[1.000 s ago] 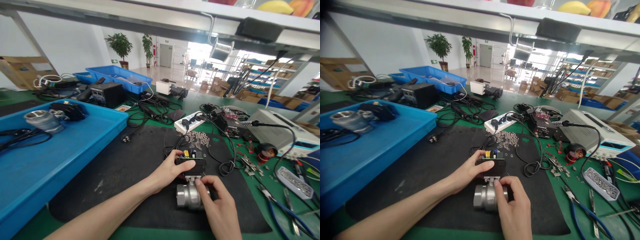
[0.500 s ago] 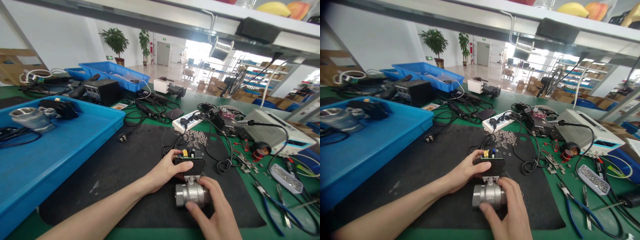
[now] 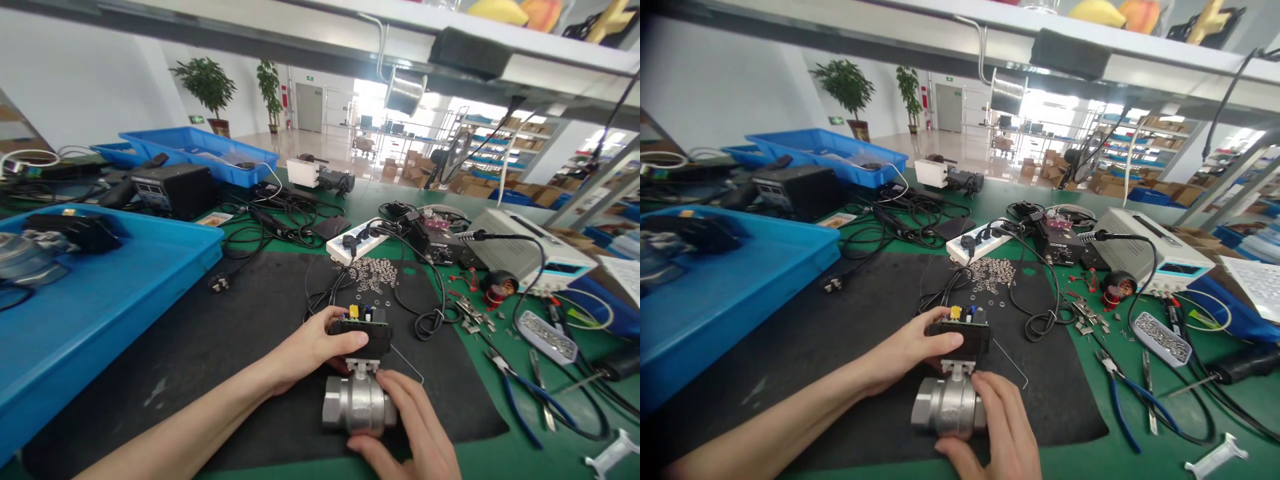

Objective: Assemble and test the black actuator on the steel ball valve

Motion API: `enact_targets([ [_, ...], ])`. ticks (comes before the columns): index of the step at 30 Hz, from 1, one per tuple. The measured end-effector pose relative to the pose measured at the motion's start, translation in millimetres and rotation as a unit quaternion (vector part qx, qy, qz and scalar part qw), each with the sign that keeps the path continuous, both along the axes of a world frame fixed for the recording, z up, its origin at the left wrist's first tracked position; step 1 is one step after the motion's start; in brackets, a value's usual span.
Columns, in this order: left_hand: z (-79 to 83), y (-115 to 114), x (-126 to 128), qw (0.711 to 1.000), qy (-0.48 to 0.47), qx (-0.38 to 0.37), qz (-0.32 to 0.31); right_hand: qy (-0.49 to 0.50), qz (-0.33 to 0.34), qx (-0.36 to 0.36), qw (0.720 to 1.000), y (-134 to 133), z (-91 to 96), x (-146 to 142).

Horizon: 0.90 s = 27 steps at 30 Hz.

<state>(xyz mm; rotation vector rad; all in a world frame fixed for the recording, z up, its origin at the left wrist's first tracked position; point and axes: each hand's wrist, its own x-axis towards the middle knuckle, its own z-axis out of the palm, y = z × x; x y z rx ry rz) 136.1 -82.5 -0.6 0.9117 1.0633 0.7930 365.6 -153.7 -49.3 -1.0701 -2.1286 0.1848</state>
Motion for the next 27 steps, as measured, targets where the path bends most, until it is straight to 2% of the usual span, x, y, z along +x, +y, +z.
enact_targets([
  [5,10.2,1.4,-4.4,0.999,-0.017,0.002,-0.042,0.004,0.004,0.027,1.0,0.8,1.2,-5.9],
  [7,13.1,1.5,-4.0,0.999,0.004,-0.003,-0.049,0.02,-0.007,0.046,0.999,1.2,6.1,-12.6],
  [9,11.3,2.4,-3.3,0.998,0.039,-0.014,-0.036,0.027,-0.021,0.063,0.997,2.4,14.4,-13.2],
  [11,3.3,4.7,-3.0,0.998,0.061,-0.016,-0.009,0.005,-0.033,0.085,0.996,2.3,24.7,1.3],
  [13,-9.0,8.4,-3.6,0.997,0.069,-0.02,0.015,-0.044,-0.063,0.105,0.991,-2.0,33.8,35.3],
  [15,-21.8,12.5,-4.9,0.995,0.081,-0.036,0.037,-0.102,-0.139,0.101,0.98,-11.3,37.9,85.8],
  [18,-34.5,16.9,-7.0,0.993,0.092,-0.05,0.056,-0.177,-0.293,0.097,0.935,-30.6,29.8,169.8],
  [19,-36.1,17.5,-7.4,0.993,0.095,-0.048,0.06,-0.22,-0.322,0.074,0.918,-37.5,23.6,194.3],
  [20,-36.5,17.7,-7.5,0.992,0.097,-0.046,0.063,-0.26,-0.331,0.074,0.904,-44.5,16.3,215.4],
  [23,-31.1,15.5,-6.2,0.993,0.097,-0.039,0.061,-0.368,-0.283,0.054,0.884,-66.2,-7.4,256.7],
  [25,-23.4,12.4,-4.5,0.994,0.09,-0.038,0.052,-0.417,-0.239,0.074,0.874,-80.6,-19.2,269.6],
  [27,-13.7,8.5,-2.9,0.995,0.083,-0.036,0.039,-0.427,-0.19,0.127,0.875,-91.9,-23.7,273.6],
])
